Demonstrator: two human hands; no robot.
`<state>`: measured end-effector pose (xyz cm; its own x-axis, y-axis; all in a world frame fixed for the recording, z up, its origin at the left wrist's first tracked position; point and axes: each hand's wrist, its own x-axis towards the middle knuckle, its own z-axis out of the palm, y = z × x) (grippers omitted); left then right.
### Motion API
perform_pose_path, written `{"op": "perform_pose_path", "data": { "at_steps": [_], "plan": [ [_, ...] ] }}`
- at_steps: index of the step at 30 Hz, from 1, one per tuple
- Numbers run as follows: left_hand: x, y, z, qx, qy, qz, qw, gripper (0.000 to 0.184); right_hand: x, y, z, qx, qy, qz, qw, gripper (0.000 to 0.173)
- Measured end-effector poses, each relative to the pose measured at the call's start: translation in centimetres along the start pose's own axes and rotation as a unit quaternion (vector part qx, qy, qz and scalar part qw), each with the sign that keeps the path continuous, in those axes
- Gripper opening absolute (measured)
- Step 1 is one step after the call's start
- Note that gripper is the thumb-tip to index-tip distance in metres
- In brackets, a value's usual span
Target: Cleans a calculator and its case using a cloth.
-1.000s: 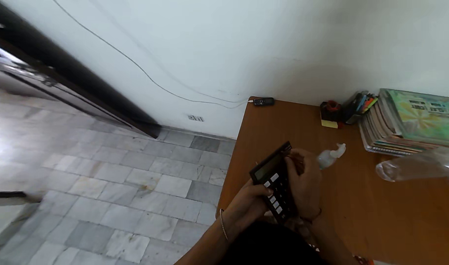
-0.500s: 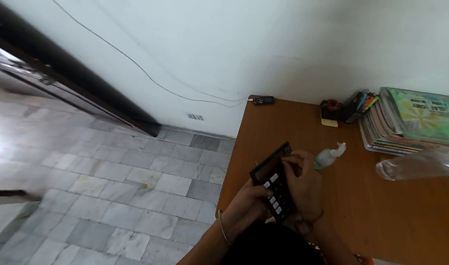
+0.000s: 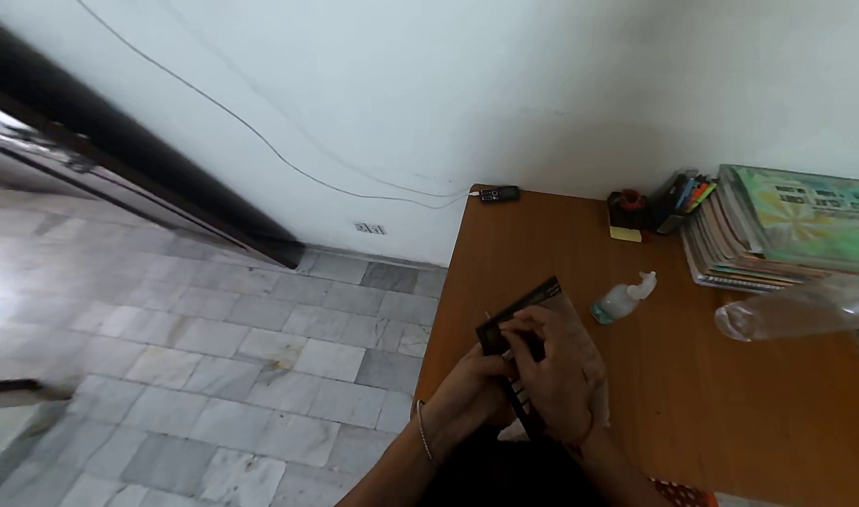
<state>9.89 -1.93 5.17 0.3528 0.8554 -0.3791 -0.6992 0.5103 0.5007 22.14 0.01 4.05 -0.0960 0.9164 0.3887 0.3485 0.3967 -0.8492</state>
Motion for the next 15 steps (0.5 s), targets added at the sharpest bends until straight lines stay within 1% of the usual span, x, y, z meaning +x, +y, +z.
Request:
{"op": "perform_pose_path", "data": {
  "at_steps": [2,4,6,8,9,10,12,13,15],
  "plan": [
    [-0.2,0.3,0.2,0.000,0.014,-0.004,1.000,0.038,1.3,0.7,-0.9,-0.055,0.020,-0.009,0.998,0.022],
    [-0.5,0.5,0.1,0.002,0.008,0.002,1.000,0.039,2.5,2.0,-2.2,-0.086,0.038,-0.003,0.996,0.024],
    [-0.7,0.7,-0.4,0.003,0.004,0.001,1.000,0.037,3.3,3.4,-3.4,-0.062,0.056,0.047,0.995,0.030],
    [-0.8,1.1,-1.0,-0.002,0.003,0.002,1.000,0.034,3.9,4.2,-4.7,-0.003,0.083,0.129,0.988,0.036],
    [-0.9,1.5,-1.1,-0.003,0.001,0.003,1.000,0.032,4.1,4.4,-5.3,0.038,0.099,0.179,0.978,0.036],
    [-1.0,1.9,-1.2,-0.006,0.009,0.002,1.000,0.029,4.2,4.4,-6.0,0.087,0.118,0.229,0.962,0.033],
    [-1.0,2.7,-1.5,-0.017,0.044,0.001,0.999,0.024,3.9,4.4,-7.3,0.215,0.145,0.306,0.916,0.021],
    [-1.0,3.1,-1.8,-0.023,0.055,0.008,0.998,0.022,3.6,4.9,-8.0,0.288,0.149,0.321,0.890,0.017],
    [-0.9,3.8,-2.3,-0.037,0.063,0.032,0.997,0.020,2.1,6.7,-9.4,0.392,0.165,0.320,0.846,0.023]
  ]
}}
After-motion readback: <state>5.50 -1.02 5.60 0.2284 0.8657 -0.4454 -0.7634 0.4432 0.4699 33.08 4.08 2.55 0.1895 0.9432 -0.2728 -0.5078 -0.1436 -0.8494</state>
